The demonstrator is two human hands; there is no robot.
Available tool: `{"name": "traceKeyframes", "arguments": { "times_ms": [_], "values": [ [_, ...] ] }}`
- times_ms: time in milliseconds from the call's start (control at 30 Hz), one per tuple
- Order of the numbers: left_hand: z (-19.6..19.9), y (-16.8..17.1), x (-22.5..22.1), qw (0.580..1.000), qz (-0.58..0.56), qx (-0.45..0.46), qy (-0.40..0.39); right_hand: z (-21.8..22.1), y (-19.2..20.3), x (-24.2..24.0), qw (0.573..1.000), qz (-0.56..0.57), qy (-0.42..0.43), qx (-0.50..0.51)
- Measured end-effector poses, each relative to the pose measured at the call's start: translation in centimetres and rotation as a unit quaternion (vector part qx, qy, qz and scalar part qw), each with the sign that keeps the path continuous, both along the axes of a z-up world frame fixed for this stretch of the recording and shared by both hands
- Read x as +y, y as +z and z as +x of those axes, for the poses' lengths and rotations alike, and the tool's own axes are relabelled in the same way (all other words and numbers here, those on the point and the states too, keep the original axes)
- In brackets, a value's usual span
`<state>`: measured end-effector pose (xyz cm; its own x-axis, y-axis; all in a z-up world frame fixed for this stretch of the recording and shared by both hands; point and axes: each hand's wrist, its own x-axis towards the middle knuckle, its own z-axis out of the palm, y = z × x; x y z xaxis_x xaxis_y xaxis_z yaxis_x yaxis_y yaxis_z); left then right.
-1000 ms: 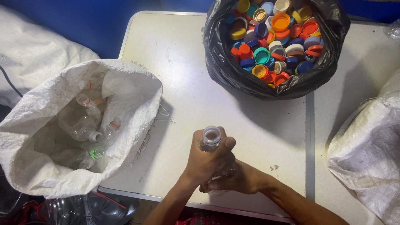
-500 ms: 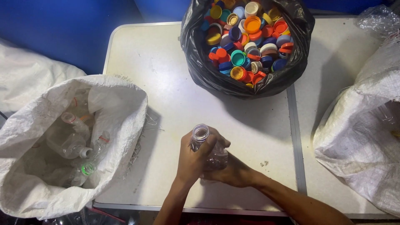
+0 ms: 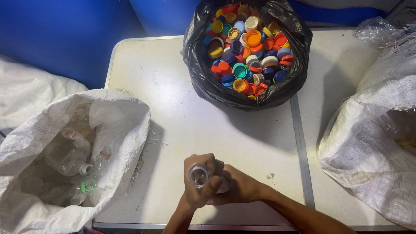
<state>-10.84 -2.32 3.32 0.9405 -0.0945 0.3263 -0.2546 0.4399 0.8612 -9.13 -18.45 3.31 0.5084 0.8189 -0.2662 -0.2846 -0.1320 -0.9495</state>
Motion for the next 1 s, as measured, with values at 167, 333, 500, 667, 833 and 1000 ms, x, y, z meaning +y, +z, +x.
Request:
{"name": "traceKeyframes", "arguments": {
  "times_ms": [167, 333, 500, 667, 833, 1000],
  "values": [
    [0.3, 1.1, 0.2, 0.999, 0.013, -0.004, -0.029, -0.8, 0.8, 0.6, 0.993, -0.066, -0.022, -0.100],
    [1.2, 1.5, -0.2, 0.988, 0.133, -0.022, -0.074, -0.1, -2.8, -0.3, 0.973, 0.016, -0.070, -0.220],
    [2.2, 2.7, -0.6, 0.984, 0.140, -0.011, -0.108, -0.8, -5.3, -1.3, 0.982, 0.057, -0.066, -0.167],
    [2.9, 3.9, -1.5, 0.983, 0.137, 0.011, -0.124, -0.7, -7.2, -2.4, 0.989, 0.071, -0.045, -0.119],
    [3.0, 3.5, -2.4, 0.985, 0.131, -0.002, -0.116, -0.9, -8.8, -2.9, 0.984, 0.027, -0.062, -0.167],
    [2.6, 4.2, -2.6, 0.984, 0.151, 0.001, -0.098, -0.7, -8.8, -2.9, 0.984, 0.018, -0.080, -0.155]
  ]
}}
